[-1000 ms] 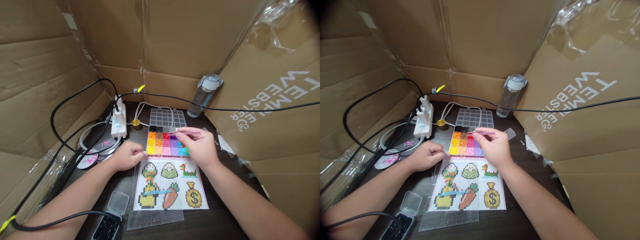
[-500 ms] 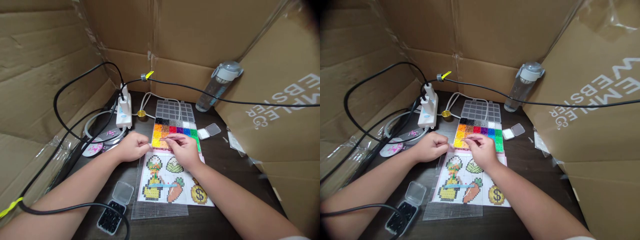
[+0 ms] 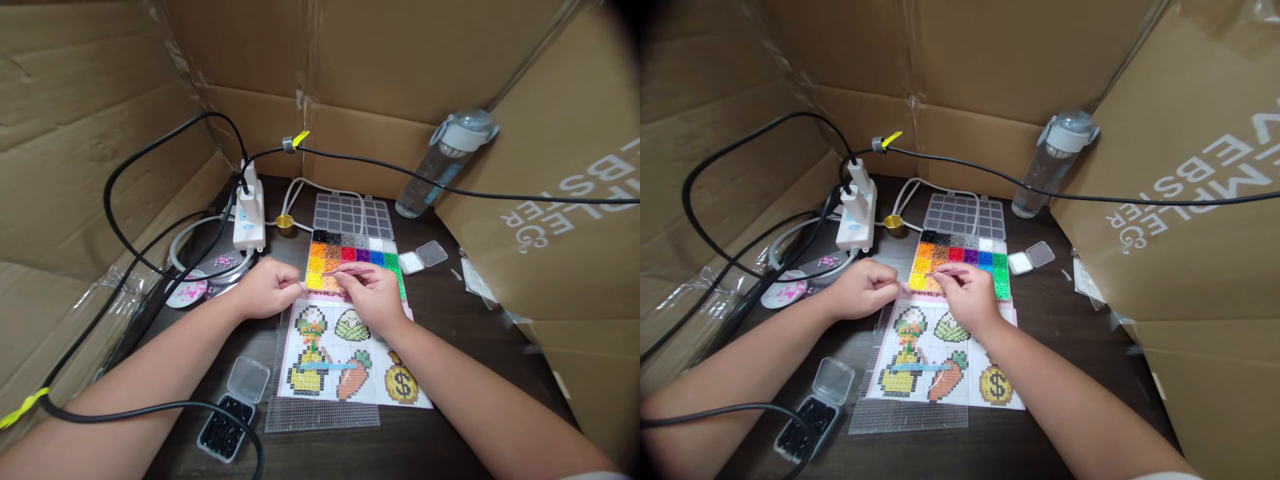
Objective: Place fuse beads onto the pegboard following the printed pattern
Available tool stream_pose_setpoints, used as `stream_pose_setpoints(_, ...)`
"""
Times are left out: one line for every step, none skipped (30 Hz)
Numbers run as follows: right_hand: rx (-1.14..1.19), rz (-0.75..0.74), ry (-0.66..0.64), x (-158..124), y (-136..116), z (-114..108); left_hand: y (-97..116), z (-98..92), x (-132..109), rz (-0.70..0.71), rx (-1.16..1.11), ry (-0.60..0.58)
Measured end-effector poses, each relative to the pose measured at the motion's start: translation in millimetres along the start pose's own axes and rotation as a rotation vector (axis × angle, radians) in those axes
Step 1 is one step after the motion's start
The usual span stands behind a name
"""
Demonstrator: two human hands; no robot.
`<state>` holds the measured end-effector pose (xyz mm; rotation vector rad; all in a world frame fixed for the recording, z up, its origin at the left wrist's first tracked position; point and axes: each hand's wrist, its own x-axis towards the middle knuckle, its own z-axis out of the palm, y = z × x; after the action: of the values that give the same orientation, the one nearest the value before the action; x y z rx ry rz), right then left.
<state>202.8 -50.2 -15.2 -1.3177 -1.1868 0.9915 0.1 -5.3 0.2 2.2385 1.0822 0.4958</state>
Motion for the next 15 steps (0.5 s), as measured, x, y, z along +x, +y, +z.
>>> stream_pose_setpoints(0.000,0.003,-0.003,0.0,-0.3,-0.1,-0.1,0.1,0.1,-0.004,0.000,-0.001)
stream_pose_setpoints(0.000,0.007,-0.005,-0.1,-0.7,-0.2,-0.1,0.3,0.2,-0.010,-0.001,-0.003)
stream_pose_setpoints(-0.002,0.014,-0.004,-0.2,-1.2,-0.2,-0.1,0.4,0.3,-0.017,-0.003,-0.006)
stream_pose_setpoints(-0.004,0.021,-0.002,-0.3,-1.8,-0.3,0.0,0.5,0.4,-0.022,-0.007,-0.008)
stream_pose_setpoints(-0.007,0.028,0.002,-0.4,-2.4,-0.3,0.3,0.6,0.5,-0.025,-0.012,-0.010)
stream_pose_setpoints(-0.010,0.032,0.004,-0.6,-2.9,-0.4,0.6,0.6,0.6,-0.025,-0.017,-0.010)
stream_pose_setpoints(-0.012,0.034,0.006,-0.7,-3.2,-0.4,1.0,0.6,0.6,-0.024,-0.021,-0.009)
stream_pose_setpoints(-0.012,0.034,0.008,-0.8,-3.5,-0.4,1.5,0.5,0.6,-0.022,-0.022,-0.006)
stream_pose_setpoints(-0.014,0.033,0.009,-0.9,-3.6,-0.4,2.0,0.3,0.6,-0.020,-0.021,-0.002)
stream_pose_setpoints(-0.019,0.032,0.009,-1.0,-3.6,-0.4,2.4,0.2,0.6,-0.018,-0.018,0.001)
stream_pose_setpoints(-0.024,0.029,0.011,-1.1,-3.6,-0.3,2.8,0.1,0.7,-0.016,-0.016,0.005)
stream_pose_setpoints(-0.029,0.027,0.012,-1.1,-3.6,-0.3,3.1,-0.1,0.7,-0.013,-0.013,0.007)
stream_pose_setpoints(-0.033,0.028,0.014,-1.2,-3.6,-0.2,3.3,-0.1,0.7,-0.009,-0.012,0.008)
stream_pose_setpoints(-0.032,0.033,0.017,-1.2,-3.7,-0.2,3.4,-0.2,0.8,-0.006,-0.012,0.009)
stream_pose_setpoints(-0.025,0.042,0.021,-1.2,-4.0,-0.2,3.4,-0.1,0.7,-0.005,-0.012,0.010)
